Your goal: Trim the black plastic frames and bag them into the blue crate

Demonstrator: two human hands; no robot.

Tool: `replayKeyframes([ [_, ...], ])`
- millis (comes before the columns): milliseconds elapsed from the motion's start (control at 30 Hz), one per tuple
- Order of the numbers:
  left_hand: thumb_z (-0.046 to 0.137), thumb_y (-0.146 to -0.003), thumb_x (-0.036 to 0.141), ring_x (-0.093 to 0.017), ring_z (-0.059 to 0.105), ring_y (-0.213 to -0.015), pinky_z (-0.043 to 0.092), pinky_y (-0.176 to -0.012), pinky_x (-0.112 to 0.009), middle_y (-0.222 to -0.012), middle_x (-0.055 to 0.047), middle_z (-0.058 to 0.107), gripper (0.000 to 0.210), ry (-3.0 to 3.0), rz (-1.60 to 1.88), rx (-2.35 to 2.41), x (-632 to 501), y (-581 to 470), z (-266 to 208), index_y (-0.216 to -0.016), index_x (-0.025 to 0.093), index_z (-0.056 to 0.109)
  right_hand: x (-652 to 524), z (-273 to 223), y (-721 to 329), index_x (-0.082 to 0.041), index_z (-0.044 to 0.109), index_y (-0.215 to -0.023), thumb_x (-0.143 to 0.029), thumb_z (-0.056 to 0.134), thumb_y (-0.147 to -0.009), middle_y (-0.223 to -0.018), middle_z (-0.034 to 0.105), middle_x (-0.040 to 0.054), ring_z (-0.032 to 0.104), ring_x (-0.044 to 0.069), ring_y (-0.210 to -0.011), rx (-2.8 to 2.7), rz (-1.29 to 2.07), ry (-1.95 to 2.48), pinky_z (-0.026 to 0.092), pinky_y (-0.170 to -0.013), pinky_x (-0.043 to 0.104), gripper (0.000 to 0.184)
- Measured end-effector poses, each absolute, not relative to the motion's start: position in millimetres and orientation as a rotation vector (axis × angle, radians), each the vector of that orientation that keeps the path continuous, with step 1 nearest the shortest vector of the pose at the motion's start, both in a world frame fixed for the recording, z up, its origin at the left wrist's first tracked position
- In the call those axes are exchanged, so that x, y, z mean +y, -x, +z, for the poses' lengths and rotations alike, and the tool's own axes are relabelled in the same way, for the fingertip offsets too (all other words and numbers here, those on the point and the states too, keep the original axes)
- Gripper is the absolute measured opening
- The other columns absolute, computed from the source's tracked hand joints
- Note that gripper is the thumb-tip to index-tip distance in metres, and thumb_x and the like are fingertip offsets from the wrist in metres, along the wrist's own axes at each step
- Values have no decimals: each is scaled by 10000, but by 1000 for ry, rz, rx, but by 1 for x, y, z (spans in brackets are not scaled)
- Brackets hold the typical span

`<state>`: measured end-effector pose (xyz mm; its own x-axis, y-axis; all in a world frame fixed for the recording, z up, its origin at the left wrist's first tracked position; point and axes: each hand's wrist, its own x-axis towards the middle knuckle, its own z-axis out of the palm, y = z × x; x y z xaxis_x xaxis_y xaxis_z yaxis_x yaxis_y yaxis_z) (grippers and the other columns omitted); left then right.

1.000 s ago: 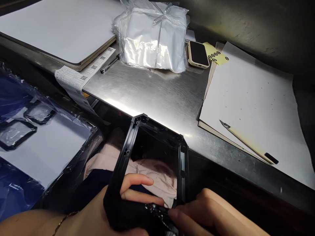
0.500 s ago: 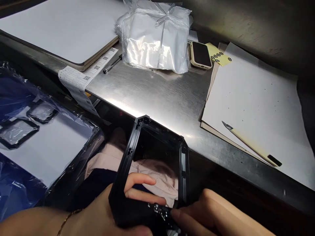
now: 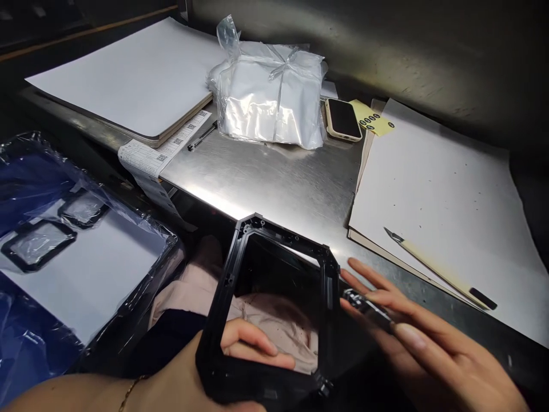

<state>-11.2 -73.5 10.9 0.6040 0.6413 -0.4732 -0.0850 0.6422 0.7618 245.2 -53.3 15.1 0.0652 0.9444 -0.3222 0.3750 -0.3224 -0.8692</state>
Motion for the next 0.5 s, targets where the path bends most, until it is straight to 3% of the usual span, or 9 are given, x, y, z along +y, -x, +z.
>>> replayKeyframes([
  [100, 638, -711, 268, -257, 549, -1061, 396, -934, -425, -1101, -44, 638, 240, -688, 484, 710, -76, 9, 8, -943, 234, 587, -56, 9, -241, -271, 645, -867, -475, 592, -678, -1126, 597, 33, 457, 305, -1126, -1367, 1363, 1813, 342, -947, 430, 283],
  [167, 656, -694, 312, -267, 550, -1058, 397, -918, -447, -1112, -54, 632, 355, -632, 515, 649, -78, 8, 5, -1022, 254, 533, -60, 7, -240, -272, 650, -856, -484, 598, -667, -1035, 645, 32, 474, 291, -1113, -1385, 1301, 1864, 310, -962, 422, 289],
  [300, 596, -748, 364, -273, 559, -1046, 346, -928, -517, -1159, -99, 596, 577, -465, 520, 576, -81, 10, 5, -1226, 271, 287, -65, 8, -251, -267, 654, -878, -453, 589, -689, -995, 657, 47, 502, 284, -1084, -1654, 1243, 1866, 393, -895, 396, 273],
  [400, 552, -790, 338, -249, 559, -1050, 343, -945, -500, -1146, -121, 601, 561, -439, 418, 627, -82, 10, 9, -1245, 239, 240, -67, 15, -253, -265, 632, -886, -364, 574, -729, -1069, 593, 53, 563, 235, -1005, -1869, 868, 1749, 495, -789, 294, 194],
  [500, 575, -771, 349, -231, 554, -1058, 383, -930, -460, -1127, -99, 615, 584, -439, 350, 686, -82, 9, 12, -1244, 260, 243, -74, 24, -240, -266, 591, -935, -278, 541, -769, -885, 558, 29, 591, 129, -740, -1994, 575, 1503, 510, -596, 175, 174],
])
